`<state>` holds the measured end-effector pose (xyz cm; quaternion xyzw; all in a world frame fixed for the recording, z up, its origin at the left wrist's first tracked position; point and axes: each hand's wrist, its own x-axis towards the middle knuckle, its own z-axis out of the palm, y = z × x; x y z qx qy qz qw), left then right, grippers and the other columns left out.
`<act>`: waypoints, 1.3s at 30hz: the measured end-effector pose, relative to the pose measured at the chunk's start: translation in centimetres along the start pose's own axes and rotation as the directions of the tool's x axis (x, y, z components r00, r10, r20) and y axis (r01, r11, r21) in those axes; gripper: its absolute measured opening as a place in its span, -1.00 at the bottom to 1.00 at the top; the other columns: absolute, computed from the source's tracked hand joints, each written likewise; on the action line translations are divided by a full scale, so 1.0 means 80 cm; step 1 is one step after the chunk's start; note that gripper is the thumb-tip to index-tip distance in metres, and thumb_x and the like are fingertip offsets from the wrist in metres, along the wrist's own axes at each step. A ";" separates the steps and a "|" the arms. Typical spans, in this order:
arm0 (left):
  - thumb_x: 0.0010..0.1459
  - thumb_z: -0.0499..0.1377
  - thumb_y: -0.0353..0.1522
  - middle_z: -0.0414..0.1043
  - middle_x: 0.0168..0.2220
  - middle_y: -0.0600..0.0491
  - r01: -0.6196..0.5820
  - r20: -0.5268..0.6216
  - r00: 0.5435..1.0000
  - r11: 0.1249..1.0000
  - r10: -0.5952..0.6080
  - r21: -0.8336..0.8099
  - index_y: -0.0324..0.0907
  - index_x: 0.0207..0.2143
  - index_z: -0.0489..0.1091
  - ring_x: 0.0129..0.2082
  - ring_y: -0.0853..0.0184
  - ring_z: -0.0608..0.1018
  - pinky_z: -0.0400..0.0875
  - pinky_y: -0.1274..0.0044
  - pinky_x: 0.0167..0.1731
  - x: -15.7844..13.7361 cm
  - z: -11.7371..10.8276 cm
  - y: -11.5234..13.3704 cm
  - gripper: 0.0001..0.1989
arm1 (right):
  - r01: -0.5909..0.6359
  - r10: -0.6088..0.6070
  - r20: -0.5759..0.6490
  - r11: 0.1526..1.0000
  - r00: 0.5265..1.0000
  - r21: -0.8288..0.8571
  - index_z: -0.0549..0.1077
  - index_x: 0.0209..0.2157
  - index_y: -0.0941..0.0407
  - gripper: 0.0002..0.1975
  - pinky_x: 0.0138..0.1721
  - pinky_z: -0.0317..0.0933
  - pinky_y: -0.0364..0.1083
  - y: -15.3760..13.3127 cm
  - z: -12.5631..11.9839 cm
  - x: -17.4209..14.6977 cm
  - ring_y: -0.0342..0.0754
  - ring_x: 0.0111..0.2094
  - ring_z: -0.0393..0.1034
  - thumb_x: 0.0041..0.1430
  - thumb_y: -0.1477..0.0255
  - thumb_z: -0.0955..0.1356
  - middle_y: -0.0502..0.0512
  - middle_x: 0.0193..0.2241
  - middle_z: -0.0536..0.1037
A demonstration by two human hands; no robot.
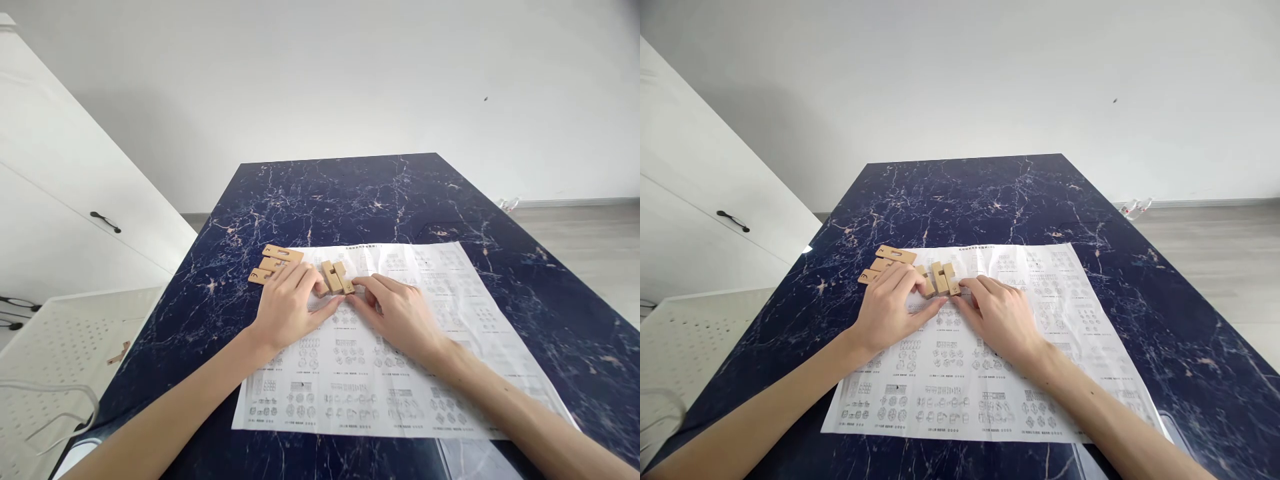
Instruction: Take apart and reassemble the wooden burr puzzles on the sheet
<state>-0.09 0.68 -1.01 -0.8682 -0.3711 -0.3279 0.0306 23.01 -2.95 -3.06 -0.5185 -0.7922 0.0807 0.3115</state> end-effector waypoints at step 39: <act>0.50 0.01 -0.20 0.29 0.18 -0.27 0.319 0.172 0.919 0.927 -0.354 0.198 -0.22 0.27 0.27 0.19 -0.11 0.36 0.33 0.01 0.18 -0.081 -0.018 0.036 -0.58 | -0.268 0.214 0.170 0.866 0.962 0.421 0.55 -0.08 0.07 -0.71 -0.38 0.22 -0.03 0.026 -0.009 0.011 -0.01 -0.44 0.37 0.40 0.23 0.26 0.07 -0.37 0.59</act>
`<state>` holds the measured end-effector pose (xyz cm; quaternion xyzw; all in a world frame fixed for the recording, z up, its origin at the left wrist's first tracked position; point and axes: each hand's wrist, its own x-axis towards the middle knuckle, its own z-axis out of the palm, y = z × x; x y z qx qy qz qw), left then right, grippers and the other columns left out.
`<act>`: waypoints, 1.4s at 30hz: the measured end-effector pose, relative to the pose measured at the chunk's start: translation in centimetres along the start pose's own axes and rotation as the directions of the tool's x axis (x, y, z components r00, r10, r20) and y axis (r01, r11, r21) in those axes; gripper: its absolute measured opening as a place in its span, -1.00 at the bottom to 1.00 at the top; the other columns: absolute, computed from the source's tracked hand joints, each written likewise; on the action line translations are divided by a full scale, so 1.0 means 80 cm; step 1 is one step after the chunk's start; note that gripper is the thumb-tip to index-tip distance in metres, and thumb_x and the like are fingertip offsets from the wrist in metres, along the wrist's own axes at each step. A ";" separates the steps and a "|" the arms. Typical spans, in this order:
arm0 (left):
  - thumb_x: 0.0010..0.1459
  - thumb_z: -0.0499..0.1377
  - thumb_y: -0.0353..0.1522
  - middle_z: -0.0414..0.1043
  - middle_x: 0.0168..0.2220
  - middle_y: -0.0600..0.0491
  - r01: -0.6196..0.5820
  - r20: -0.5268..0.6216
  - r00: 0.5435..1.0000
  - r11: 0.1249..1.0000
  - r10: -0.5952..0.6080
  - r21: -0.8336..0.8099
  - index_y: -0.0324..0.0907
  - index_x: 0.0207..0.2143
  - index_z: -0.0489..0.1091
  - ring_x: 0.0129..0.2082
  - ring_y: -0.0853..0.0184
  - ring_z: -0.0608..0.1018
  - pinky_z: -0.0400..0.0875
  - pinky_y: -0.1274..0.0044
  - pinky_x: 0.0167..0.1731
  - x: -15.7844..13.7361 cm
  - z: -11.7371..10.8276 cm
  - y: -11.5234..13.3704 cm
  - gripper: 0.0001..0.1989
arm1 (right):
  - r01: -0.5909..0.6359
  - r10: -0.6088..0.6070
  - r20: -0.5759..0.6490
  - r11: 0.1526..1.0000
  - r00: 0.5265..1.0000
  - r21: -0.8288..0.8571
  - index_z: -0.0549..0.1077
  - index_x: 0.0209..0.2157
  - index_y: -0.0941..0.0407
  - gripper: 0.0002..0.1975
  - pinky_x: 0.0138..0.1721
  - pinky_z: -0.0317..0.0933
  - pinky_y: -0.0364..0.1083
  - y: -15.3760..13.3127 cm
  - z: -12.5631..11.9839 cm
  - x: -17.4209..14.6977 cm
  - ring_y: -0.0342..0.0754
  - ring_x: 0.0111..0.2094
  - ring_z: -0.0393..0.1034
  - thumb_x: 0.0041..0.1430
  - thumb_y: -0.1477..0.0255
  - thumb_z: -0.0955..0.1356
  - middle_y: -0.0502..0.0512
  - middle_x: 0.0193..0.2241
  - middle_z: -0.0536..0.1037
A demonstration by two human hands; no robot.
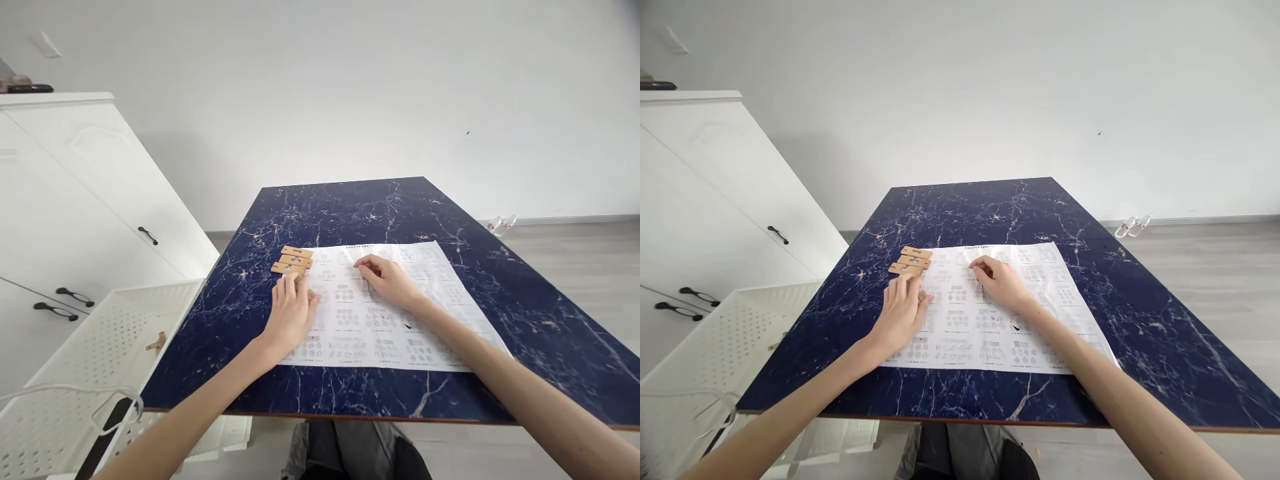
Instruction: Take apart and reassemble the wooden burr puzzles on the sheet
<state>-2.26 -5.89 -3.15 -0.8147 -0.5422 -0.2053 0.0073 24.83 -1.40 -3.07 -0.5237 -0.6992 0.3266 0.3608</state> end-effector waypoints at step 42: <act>0.48 -0.03 -0.10 0.26 0.43 -0.18 -0.073 0.007 0.997 0.996 0.073 -0.056 -0.15 0.37 0.23 0.50 -0.01 0.16 0.08 0.06 0.43 -0.023 -0.039 -0.069 -0.46 | -0.004 0.007 -0.033 0.994 0.999 0.107 0.51 -0.11 0.07 -0.50 -0.29 0.36 0.00 -0.021 -0.005 -0.170 0.01 -0.39 0.50 0.39 -0.08 0.26 0.08 -0.37 0.59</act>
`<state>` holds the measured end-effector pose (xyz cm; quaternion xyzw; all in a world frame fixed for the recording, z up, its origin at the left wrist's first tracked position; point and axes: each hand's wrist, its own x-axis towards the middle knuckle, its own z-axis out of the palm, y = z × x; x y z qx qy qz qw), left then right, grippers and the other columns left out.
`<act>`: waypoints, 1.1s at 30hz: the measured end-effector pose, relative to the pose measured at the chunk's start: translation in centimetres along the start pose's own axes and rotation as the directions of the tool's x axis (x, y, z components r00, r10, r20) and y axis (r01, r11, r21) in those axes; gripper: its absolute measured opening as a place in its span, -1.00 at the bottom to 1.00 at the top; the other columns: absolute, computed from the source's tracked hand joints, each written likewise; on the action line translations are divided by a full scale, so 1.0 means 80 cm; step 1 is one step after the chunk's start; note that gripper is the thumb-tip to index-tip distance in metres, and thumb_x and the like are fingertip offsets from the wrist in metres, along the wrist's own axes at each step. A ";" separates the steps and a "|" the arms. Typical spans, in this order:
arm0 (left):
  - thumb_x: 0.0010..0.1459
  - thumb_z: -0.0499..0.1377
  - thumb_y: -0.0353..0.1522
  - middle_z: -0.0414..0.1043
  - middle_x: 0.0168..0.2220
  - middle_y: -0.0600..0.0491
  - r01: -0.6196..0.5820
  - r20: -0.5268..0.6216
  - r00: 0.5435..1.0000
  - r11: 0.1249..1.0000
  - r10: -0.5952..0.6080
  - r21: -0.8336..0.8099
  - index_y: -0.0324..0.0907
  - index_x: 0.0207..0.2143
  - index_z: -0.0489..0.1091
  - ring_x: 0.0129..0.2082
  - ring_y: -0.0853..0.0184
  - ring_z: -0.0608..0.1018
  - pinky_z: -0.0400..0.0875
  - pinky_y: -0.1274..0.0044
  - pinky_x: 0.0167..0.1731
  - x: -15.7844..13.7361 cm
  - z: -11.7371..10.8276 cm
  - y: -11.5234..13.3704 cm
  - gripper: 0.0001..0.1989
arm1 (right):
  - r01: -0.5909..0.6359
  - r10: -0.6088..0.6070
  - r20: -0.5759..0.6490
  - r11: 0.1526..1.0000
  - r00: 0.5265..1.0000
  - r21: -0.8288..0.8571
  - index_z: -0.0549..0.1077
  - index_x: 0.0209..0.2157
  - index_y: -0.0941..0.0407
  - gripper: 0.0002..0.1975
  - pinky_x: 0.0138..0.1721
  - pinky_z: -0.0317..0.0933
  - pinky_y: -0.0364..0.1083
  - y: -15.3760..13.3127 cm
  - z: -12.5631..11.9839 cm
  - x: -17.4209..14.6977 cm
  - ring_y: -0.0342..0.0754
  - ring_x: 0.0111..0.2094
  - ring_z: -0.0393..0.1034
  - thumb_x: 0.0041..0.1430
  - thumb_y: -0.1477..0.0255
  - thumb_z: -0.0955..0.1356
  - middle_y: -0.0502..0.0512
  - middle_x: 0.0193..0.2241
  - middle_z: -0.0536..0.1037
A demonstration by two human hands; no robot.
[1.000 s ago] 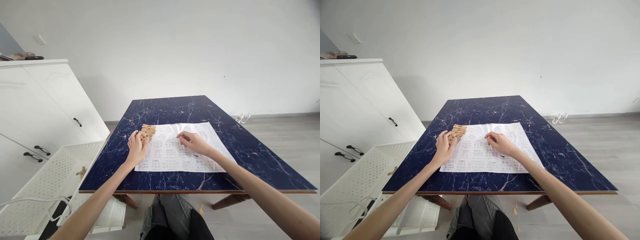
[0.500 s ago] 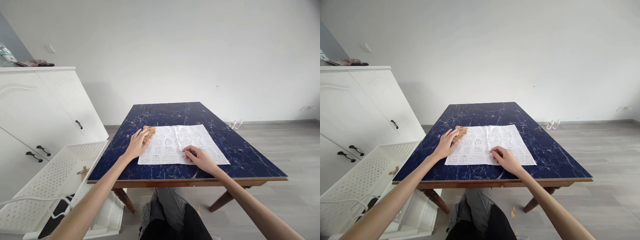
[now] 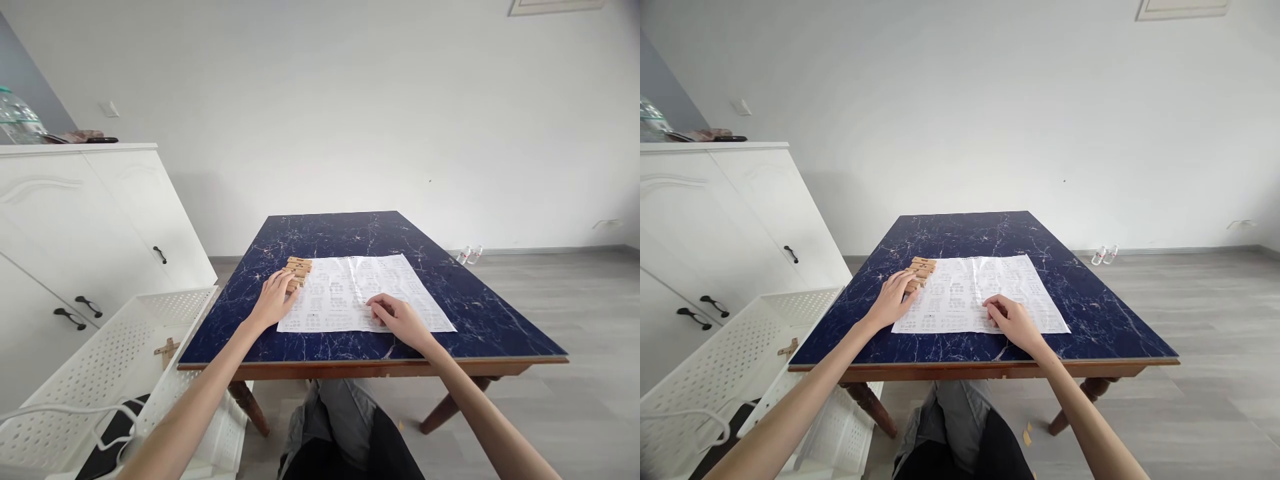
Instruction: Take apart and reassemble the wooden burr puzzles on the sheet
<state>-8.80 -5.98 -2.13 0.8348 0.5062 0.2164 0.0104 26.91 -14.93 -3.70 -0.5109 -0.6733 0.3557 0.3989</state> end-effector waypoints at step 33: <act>0.42 0.02 0.04 0.17 0.47 -0.28 0.212 -0.048 0.976 0.977 -0.210 0.023 -0.19 0.49 -0.03 0.51 -0.18 0.15 0.11 0.04 0.42 -0.067 0.015 0.009 -0.22 | -0.017 0.026 -0.086 0.995 0.996 0.097 0.51 -0.11 0.08 -0.48 -0.22 0.36 0.02 0.008 -0.002 -0.020 0.02 -0.35 0.45 0.37 -0.11 0.31 0.09 -0.33 0.56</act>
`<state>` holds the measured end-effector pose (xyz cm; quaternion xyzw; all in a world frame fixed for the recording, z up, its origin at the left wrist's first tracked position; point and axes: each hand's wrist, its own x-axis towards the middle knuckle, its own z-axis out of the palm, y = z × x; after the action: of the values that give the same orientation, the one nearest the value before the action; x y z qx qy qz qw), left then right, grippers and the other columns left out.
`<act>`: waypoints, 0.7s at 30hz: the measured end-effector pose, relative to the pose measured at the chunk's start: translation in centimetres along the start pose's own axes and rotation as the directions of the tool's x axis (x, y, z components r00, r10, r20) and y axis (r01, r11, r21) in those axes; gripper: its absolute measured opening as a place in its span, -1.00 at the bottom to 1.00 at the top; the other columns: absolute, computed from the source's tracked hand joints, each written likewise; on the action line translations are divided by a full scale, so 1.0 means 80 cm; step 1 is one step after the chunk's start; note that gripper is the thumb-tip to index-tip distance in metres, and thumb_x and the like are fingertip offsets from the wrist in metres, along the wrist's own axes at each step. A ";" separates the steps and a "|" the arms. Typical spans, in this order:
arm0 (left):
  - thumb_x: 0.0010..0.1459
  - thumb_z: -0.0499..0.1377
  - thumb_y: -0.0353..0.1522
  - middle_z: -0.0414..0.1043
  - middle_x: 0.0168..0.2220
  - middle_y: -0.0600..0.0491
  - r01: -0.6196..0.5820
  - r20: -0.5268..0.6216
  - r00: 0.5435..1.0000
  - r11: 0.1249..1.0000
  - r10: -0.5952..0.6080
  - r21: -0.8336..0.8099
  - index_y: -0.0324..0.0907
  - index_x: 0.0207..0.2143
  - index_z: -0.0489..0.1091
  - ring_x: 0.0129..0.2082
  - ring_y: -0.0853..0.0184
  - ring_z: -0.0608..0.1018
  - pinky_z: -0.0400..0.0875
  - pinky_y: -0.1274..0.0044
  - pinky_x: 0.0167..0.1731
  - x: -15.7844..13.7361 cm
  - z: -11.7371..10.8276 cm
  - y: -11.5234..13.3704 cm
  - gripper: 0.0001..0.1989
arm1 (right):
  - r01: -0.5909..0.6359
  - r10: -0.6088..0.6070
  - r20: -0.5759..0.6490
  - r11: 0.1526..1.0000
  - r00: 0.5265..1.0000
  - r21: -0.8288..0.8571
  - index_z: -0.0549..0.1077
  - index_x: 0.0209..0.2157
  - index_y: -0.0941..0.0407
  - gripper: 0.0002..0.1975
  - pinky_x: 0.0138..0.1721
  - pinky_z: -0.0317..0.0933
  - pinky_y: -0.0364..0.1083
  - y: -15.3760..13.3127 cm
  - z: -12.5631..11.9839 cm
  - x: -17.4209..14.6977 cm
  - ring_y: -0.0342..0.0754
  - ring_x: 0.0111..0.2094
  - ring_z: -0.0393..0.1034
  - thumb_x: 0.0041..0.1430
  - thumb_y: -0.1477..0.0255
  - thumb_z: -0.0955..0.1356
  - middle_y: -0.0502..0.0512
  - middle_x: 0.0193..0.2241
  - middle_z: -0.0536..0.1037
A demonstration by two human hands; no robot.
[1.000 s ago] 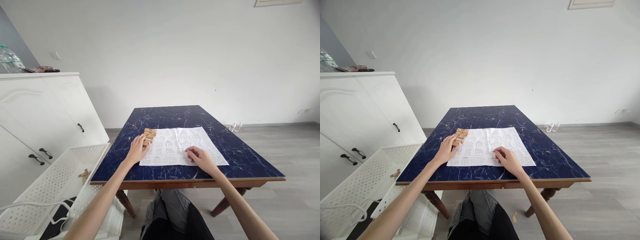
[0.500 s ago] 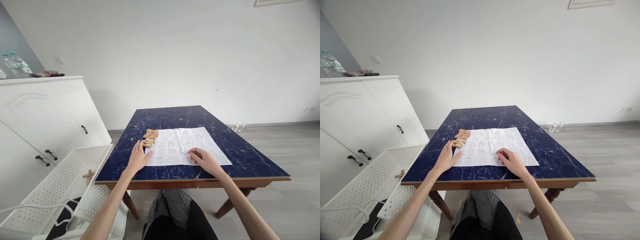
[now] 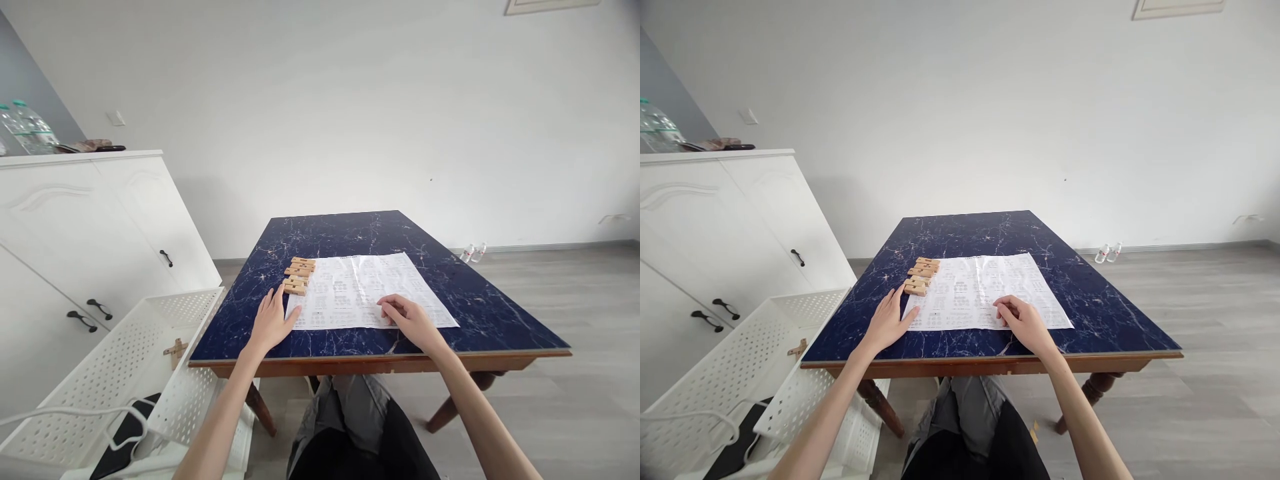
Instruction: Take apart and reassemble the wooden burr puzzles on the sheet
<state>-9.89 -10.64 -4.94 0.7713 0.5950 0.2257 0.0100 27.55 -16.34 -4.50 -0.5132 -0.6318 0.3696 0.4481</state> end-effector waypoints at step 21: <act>0.37 0.08 -0.05 0.20 0.46 -0.26 0.008 0.011 1.000 1.000 -0.008 -0.026 -0.23 0.47 0.01 0.48 -0.09 0.25 0.14 0.08 0.42 0.022 -0.001 -0.007 -0.23 | 0.011 -0.009 -0.050 0.999 0.999 0.036 0.54 -0.12 0.07 -0.47 -0.27 0.33 0.00 0.010 0.000 -0.001 0.01 -0.37 0.43 0.34 -0.13 0.33 0.10 -0.36 0.57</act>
<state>-10.13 -8.91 -4.43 0.7699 0.5951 0.2293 0.0239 27.81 -16.22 -5.26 -0.5109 -0.6163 0.3655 0.4750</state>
